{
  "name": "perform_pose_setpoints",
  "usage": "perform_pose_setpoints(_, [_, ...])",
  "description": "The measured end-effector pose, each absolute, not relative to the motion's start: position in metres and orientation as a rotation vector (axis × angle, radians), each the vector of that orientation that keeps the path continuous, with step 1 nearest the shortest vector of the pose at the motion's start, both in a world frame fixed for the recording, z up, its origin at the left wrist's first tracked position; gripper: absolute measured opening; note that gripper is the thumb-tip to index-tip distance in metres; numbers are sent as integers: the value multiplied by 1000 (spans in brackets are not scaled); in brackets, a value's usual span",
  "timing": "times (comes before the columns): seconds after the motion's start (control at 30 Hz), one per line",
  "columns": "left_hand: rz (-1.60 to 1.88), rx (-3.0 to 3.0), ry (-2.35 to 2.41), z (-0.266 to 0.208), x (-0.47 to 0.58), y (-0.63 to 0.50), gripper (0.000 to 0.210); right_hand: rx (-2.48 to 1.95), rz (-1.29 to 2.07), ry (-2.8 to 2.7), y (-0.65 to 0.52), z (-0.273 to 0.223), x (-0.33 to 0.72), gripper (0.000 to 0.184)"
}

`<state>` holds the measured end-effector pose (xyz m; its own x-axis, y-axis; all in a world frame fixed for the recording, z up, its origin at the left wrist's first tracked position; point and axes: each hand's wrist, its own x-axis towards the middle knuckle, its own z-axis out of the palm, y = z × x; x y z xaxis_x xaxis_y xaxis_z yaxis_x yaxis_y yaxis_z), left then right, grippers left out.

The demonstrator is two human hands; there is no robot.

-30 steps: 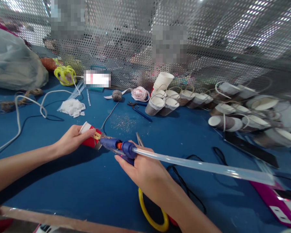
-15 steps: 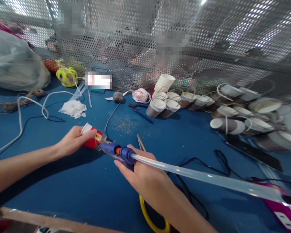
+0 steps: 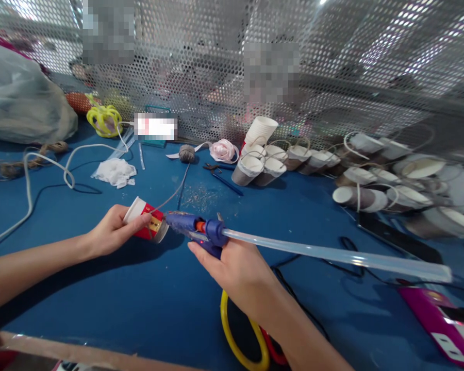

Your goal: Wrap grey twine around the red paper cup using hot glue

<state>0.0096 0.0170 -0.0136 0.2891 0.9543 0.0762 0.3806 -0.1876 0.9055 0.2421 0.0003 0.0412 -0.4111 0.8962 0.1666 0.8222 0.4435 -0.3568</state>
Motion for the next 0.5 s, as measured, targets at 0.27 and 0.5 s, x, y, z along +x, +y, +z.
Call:
perform_pose_setpoints(0.27, [876, 1635, 1223, -14, 10, 18, 41, -1415, 136, -2435, -5, 33, 244, 25])
perform_pose_setpoints(0.5, [872, 1508, 1244, -17, 11, 22, 42, -1422, 127, -2443, -5, 36, 240, 26])
